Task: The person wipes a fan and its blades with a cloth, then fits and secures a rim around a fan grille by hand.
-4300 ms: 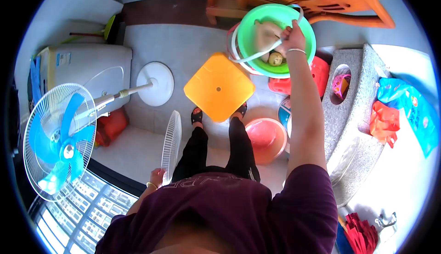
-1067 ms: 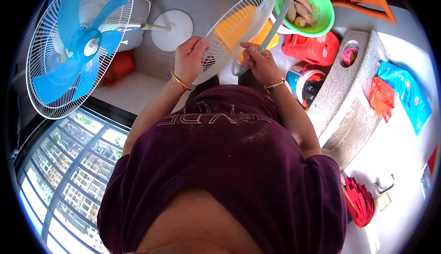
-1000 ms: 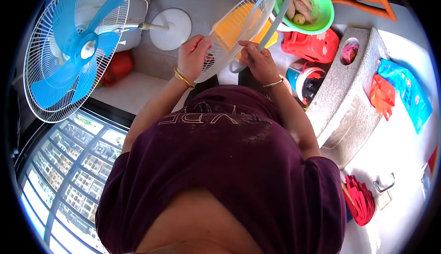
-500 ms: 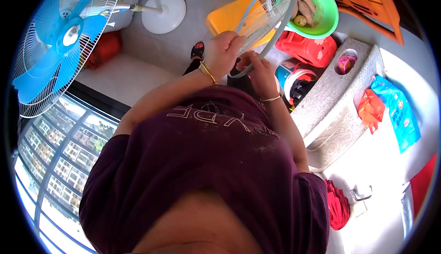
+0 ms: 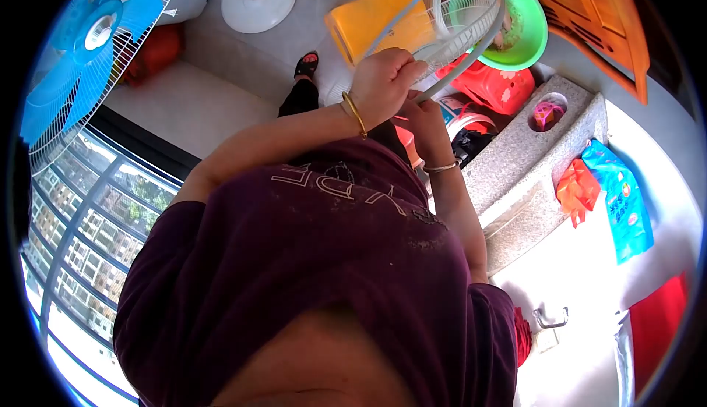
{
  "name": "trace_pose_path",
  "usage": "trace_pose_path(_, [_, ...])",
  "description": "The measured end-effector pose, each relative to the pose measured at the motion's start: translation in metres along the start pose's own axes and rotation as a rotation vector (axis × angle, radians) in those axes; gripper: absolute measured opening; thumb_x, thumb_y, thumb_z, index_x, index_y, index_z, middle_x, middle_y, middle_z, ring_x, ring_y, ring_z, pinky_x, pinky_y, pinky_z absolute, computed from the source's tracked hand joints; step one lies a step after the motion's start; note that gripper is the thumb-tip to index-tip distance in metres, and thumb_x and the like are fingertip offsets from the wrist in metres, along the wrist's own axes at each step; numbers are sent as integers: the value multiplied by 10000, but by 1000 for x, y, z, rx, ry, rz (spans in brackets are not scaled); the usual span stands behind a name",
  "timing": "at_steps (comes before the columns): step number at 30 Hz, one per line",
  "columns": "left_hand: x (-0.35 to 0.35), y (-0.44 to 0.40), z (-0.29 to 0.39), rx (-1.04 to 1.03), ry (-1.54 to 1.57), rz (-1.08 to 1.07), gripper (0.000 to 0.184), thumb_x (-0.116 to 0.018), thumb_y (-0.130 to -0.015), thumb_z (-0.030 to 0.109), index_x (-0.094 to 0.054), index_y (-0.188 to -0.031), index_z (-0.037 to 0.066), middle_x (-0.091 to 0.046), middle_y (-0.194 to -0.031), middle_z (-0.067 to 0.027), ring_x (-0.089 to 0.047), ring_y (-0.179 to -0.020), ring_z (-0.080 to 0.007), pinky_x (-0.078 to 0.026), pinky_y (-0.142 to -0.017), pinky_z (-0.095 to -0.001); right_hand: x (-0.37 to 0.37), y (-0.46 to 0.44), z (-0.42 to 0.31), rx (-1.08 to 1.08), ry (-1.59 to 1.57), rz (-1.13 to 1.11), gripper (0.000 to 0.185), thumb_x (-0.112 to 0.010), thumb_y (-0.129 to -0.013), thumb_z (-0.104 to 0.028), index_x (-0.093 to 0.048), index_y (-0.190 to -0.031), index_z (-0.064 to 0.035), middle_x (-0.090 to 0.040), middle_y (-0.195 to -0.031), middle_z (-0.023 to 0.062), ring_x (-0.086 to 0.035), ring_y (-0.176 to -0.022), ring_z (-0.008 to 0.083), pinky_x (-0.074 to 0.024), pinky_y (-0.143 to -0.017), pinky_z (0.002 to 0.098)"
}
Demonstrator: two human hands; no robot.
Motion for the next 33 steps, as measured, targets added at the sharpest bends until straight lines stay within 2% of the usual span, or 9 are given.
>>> trace_pose_path(1, [-1,-1,-1,-1,-7,-6,239,-578,-798,201,-548,-693,-12,-541,-634,-169,-549,-583,-306,-411,-514,-366,-1,1,0,-4,18,-25,300,-519,-821,-183,-547,-959,82,-597,-894,91,-584,-812,142,-481,-712,247])
trace_pose_path(5, [-3,-2,1,39,4,-31,246,-575,-803,208,-546,-687,-6,-544,-629,-163,-553,-584,-305,-413,-515,-368,1,4,-3,23,114,-22,299,-532,-813,-179,-547,-974,72,-605,-871,82,-588,-807,139,-479,-708,241])
trace_pose_path(10, [-11,3,0,31,18,4,249,-571,-809,210,-545,-677,0,-551,-624,-147,-561,-566,-292,-424,-508,-362,10,2,7,240,417,-90,306,-553,-802,-185,-545,-979,64,-593,-849,60,-540,-800,86,-436,-691,222])
trace_pose_path(16, [-17,2,-6,3,32,44,234,-578,-805,199,-550,-675,6,-550,-610,-133,-568,-550,-273,-430,-502,-353,1,4,2,179,385,18,362,-584,-781,-203,-520,-1048,33,-586,-880,50,-511,-820,95,-424,-701,246])
trace_pose_path(19, [-18,3,-7,-6,24,60,233,-585,-799,201,-551,-675,7,-550,-606,-131,-567,-546,-274,-430,-503,-354,6,0,6,151,345,3,392,-586,-780,-227,-512,-1069,26,-583,-891,56,-501,-824,95,-426,-704,251])
trace_pose_path(22, [-17,3,-4,12,20,74,237,-590,-795,208,-552,-675,7,-549,-608,-133,-564,-553,-282,-430,-510,-360,5,1,1,207,483,14,389,-588,-776,-232,-514,-1050,34,-584,-882,60,-496,-814,94,-425,-703,252])
trace_pose_path(26, [-15,4,-1,42,21,77,238,-590,-794,213,-557,-681,5,-550,-627,-147,-563,-588,-299,-430,-529,-368,5,0,2,166,459,33,396,-593,-770,-234,-513,-1039,45,-584,-876,59,-494,-804,93,-424,-694,251])
trace_pose_path(32, [-15,4,-1,12,50,104,218,-589,-789,192,-566,-689,0,-556,-641,-155,-565,-596,-299,-432,-533,-362,18,-8,9,311,641,-73,374,-560,-800,-210,-507,-1050,63,-587,-868,55,-501,-803,91,-428,-677,252])
trace_pose_path(33, [-15,3,-2,11,52,106,218,-589,-789,192,-566,-689,0,-556,-641,-155,-565,-596,-299,-432,-533,-362,7,-3,0,334,525,-48,342,-550,-806,-190,-509,-1032,63,-589,-855,58,-510,-781,93,-434,-664,256])
Point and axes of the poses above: each hand's wrist, its own y-axis away from the middle knuckle, its own x-axis out of the back of the hand, z = x × y, the point moved 1 cm from there along -y, towards the middle knuckle
